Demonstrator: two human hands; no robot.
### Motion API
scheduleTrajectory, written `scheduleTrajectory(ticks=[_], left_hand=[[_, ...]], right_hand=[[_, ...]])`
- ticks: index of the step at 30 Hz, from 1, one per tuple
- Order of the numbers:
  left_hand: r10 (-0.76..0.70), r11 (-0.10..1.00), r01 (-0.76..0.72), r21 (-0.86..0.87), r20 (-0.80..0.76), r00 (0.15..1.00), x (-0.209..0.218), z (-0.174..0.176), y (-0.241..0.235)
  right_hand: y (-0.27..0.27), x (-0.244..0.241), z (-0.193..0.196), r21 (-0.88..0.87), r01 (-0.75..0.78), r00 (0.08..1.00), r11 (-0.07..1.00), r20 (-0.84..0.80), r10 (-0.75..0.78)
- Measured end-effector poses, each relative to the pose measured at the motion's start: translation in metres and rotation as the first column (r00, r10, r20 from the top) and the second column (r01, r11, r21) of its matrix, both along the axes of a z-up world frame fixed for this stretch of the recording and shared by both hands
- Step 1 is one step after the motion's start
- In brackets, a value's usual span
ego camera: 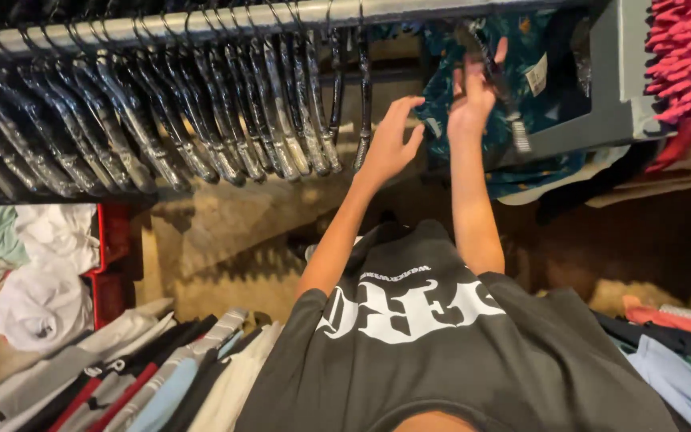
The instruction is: The person removes various garments, including white shirts and a pink fuzzy item, from a metal clothing rack. They place these items into red plastic baskets on the floor and then proceed to hang a white shirt back onto the rack using a hanger.
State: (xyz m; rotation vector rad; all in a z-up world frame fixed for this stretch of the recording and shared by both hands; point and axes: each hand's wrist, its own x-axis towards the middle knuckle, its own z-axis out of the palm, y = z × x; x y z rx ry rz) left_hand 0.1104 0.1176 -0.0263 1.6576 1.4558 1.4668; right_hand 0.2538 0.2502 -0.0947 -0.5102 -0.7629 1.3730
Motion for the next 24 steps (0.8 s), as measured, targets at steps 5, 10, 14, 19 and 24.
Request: scheduleTrajectory(ticks=[5,10,14,19,24], left_hand=[[0.191,0.982,-0.190,0.025,-0.069,0.979,0.010,0.000,-0.028],[0.598,0.802,-0.576,0.160,-0.213,0.773,0.000,0.020,-0.043],[0.511,0.854,-0.519,-0.035,-0.127,0.850,-0.018,-0.027,-0.037],[0.355,0.881,-0.384,-0.277,-0.151,0.923,-0.033,-0.067,-0.038],[0.243,0.934,-0.248,-0.256,-0.054,0.969,-0.040,-0.045,-0.042]], right_hand=[[-0.018,0.038,0.048,0.185,0.124,0.957,0.975,0.237,-0.167],[-0.025,0.045,0.072,0.273,0.249,0.754,0.929,0.548,-0.362],[-0.009,0.034,0.048,0.024,0.297,0.850,0.955,0.448,-0.276],[-0.019,0.025,0.050,-0.089,0.208,0.938,0.974,0.299,-0.173],[-0.046,0.014,0.094,-0.163,0.079,0.981,0.983,0.188,-0.048]])
